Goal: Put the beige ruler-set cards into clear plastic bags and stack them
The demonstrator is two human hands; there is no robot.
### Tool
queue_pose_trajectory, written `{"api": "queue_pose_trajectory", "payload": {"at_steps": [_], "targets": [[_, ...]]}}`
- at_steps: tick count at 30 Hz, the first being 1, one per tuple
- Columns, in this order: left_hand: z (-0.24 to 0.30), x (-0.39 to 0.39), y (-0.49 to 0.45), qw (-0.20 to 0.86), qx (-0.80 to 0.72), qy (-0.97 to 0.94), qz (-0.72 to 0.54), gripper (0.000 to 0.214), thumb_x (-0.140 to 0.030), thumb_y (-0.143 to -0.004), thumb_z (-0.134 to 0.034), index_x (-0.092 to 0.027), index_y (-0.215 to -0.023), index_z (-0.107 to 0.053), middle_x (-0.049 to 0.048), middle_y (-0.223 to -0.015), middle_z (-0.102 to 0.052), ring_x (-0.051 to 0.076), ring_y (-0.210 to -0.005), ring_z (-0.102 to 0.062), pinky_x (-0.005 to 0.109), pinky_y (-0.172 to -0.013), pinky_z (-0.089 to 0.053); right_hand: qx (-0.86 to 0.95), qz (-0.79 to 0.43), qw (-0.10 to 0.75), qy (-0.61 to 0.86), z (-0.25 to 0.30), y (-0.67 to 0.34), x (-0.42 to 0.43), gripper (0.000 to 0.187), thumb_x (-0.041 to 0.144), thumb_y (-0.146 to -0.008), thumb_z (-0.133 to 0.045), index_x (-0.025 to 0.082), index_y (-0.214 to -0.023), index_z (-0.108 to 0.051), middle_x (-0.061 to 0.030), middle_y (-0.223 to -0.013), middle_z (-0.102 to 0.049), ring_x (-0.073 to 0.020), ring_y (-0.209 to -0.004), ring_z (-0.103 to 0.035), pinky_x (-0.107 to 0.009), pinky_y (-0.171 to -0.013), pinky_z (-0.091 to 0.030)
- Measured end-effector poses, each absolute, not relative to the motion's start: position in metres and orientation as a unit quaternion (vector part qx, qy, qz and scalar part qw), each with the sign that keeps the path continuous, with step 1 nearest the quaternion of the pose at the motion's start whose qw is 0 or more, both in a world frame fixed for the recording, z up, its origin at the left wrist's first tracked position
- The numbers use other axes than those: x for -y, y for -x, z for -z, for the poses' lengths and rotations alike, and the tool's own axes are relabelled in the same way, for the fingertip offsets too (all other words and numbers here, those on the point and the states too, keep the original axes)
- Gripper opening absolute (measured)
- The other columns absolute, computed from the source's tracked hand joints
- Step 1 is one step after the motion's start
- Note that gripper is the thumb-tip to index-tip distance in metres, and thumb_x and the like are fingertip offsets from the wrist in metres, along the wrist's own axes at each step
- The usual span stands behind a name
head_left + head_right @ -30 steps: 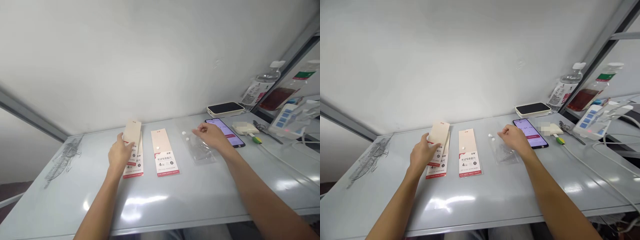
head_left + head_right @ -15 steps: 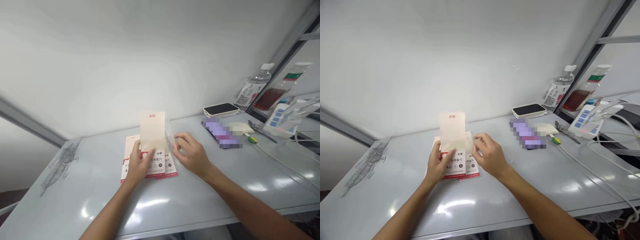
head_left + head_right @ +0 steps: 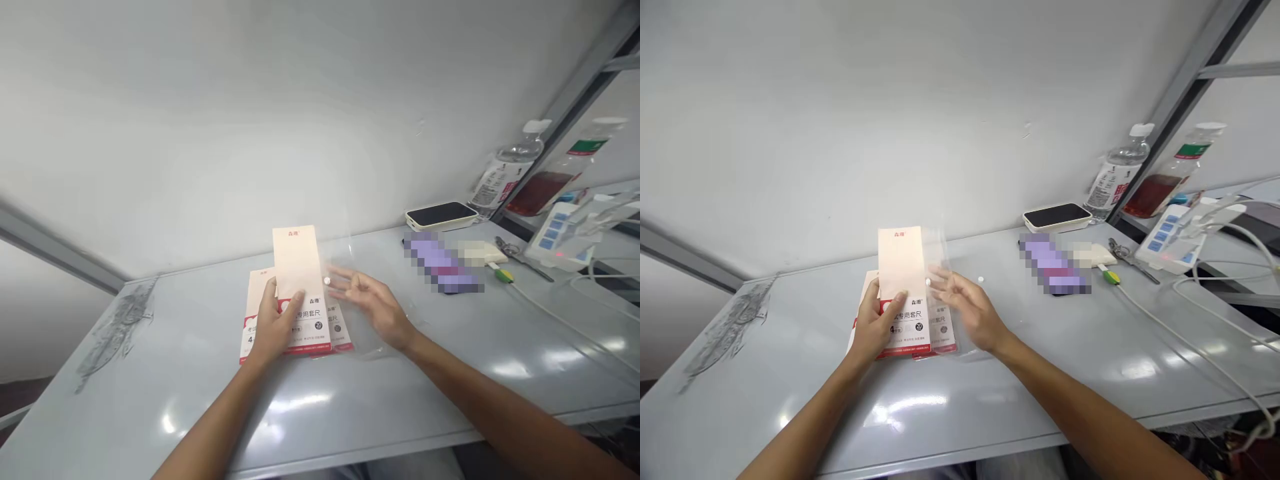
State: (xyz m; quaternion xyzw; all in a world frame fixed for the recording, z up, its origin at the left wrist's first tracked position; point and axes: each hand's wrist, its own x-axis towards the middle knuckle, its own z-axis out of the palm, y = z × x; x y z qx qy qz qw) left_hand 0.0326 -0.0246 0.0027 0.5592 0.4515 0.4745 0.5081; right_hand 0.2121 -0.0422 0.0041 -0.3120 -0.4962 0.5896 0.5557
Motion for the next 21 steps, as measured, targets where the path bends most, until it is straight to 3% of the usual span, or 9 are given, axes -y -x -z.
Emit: {"api": "queue_pose_trajectory", "payload": {"at_steps": [3,6,14,21], "targets": [[-0.0038,0.0253,-0.0329,0.508,-0.448,-0.558,-0.481,0.040,-0.036,-0.078,-0.055,-0.020,-0.112,-0.042,0.0076,-0.107,-0.059,0.017,-0.086,-0.061,0.031,-0.071,-0.051,0.428,-0.656,0.558,0.273,-0.0029,-0.2129,0.0381,0.016,0.028,-0.080,-0.050,0.019,-0.069,-0.056,-0.0049,-0.127,-0.050,-0.0266,-0.112,-0.049,-0.046,-0.092,-0.040],[-0.0056,0.0255,-0.0321,0.506,-0.454,-0.565,-0.468,0.043,-0.038,-0.077,-0.055,-0.019,-0.114,-0.043,0.0080,-0.103,-0.060,0.018,-0.083,-0.062,0.030,-0.066,-0.051,0.389,-0.688,0.553,0.264,-0.0021,-0.2131,0.0361,0.020,0.026,-0.080,-0.047,0.020,-0.092,-0.061,-0.0059,-0.124,-0.052,-0.0275,-0.108,-0.052,-0.047,-0.088,-0.043],[-0.0076,0.0273,-0.0320,0.470,-0.474,-0.591,-0.452,0.035,-0.036,-0.079,-0.053,-0.021,-0.110,-0.047,0.0054,-0.105,-0.058,0.015,-0.084,-0.060,0.026,-0.067,-0.050,0.333,-0.746,0.514,0.261,-0.0050,-0.2117,0.0375,0.025,0.023,-0.080,-0.043,0.023,-0.102,-0.056,-0.0053,-0.114,-0.058,-0.0231,-0.094,-0.060,-0.041,-0.081,-0.047],[-0.0094,0.0271,-0.0304,0.446,-0.488,-0.593,-0.459,0.037,-0.037,-0.078,-0.054,-0.020,-0.110,-0.045,0.0054,-0.095,-0.061,0.016,-0.077,-0.061,0.029,-0.065,-0.050,0.325,-0.780,0.470,0.254,-0.0081,-0.2158,0.0377,0.043,0.026,-0.085,-0.032,0.020,-0.126,-0.043,-0.0092,-0.106,-0.061,-0.0242,-0.089,-0.063,-0.046,-0.080,-0.047]]}}
